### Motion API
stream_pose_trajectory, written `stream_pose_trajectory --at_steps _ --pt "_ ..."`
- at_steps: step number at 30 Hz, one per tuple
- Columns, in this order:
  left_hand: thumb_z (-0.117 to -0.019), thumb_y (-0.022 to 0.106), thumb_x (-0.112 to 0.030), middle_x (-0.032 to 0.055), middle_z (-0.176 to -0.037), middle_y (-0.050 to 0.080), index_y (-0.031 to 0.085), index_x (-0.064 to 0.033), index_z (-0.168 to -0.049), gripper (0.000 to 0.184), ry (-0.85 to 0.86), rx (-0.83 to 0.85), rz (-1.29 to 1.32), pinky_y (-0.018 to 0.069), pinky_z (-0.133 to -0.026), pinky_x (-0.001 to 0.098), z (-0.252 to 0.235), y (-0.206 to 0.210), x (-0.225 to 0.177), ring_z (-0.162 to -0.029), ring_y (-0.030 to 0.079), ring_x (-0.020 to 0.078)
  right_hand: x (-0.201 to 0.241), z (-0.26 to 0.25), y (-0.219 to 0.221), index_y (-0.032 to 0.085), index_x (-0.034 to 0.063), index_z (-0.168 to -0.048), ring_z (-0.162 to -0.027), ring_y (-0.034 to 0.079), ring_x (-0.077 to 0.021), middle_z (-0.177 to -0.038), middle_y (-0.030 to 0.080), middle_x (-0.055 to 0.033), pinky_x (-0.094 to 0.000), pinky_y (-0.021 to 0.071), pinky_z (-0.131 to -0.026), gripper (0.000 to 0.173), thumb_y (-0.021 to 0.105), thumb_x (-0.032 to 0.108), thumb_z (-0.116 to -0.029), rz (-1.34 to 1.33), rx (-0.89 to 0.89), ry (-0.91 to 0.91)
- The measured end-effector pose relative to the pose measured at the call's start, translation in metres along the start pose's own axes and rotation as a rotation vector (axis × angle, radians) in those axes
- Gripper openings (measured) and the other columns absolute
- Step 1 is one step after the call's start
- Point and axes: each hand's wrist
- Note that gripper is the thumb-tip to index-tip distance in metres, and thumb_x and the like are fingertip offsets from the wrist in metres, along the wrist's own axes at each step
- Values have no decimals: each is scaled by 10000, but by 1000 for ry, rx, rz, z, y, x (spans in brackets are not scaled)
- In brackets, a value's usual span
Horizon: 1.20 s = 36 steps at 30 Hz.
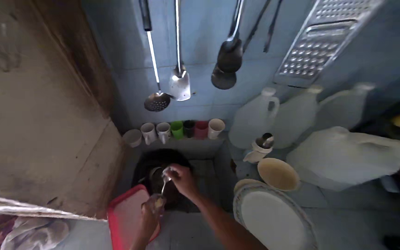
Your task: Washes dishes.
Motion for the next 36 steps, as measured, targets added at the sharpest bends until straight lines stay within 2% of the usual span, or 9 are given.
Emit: stream_pose_trajectory --at_steps 3,7,12,17,19,22,27,31,36 --pt "-926 635 7 213 -996 716 636 110 -1217 308 -75 -12 -24 597 -805 461 4 -16 30 -823 710 271 5 -6 -61 659 -92 -1167 -791 658 -93 -962 704 -130 -258 562 -736 246 518 68 -1046 6 -317 132" --pt "-946 599 -9 192 -968 697 602 113 -1240 319 -190 -221 50 605 -706 392 7 -45 70 -730 682 198 -18 -4 -170 571 -104 -1311 -982 689 -351 -1149 668 -281 -504 563 -881 321 475 63 -1055 397 -690 89" --pt "-937 591 46 212 -1026 683 581 121 -1252 324 -282 -310 73 601 -725 390 8 -52 76 -767 685 204 -39 11 -255 545 -130 -1327 -1130 624 -495 -1267 600 -357 -616 479 -990 368 394 95 -1079 773 -1019 39" --pt "-940 622 29 215 -1021 710 631 79 -1215 280 -275 -203 -79 605 -778 474 5 -45 79 -822 716 286 -47 -2 -271 558 -49 -1344 -1166 579 -573 -1285 586 -363 -735 448 -925 342 535 93 -1034 859 -803 460" --pt "-962 654 -36 257 -1132 700 640 71 -1238 296 -258 -122 -251 542 -942 572 4 -44 78 -1028 694 397 -51 -5 -267 440 -40 -1482 -1302 474 -573 -1447 453 -370 -703 416 -1018 496 543 173 -1046 848 -803 448" --pt "-972 686 -201 307 -1368 583 630 55 -1315 432 -252 20 -500 345 -1150 631 1 -39 85 -1341 488 505 -52 -14 -228 470 -65 -1443 -1295 481 -542 -1448 430 -366 -644 435 -1035 493 585 166 -1023 812 -807 309" --pt "-986 661 -379 280 -1654 225 384 -114 -1585 712 -468 298 -712 229 -1163 704 -1 -28 77 -1524 196 501 -86 -32 -106 554 24 -1430 -1382 480 -392 -1487 491 -246 -520 402 -1142 455 553 252 -1036 828 2 455" --pt "-986 662 -316 271 -1663 206 373 -131 -1592 696 -524 335 -714 223 -1175 690 -3 -28 69 -1534 174 489 -136 -32 -21 548 30 -1437 -1434 406 -402 -1532 461 -206 -562 352 -1161 449 586 159 -1008 830 566 401" --pt "-989 656 -313 272 -1665 202 369 -120 -1593 697 -528 354 -720 205 -1175 700 -2 -28 70 -1539 160 490 -191 -39 29 458 13 -1513 -1486 315 -449 -1580 390 -252 -599 238 -1220 490 530 168 -1055 715 645 462"
Point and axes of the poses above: each hand's wrist, its own z-axis away from the middle knuckle, its own y-axis out of the palm, x = y × z
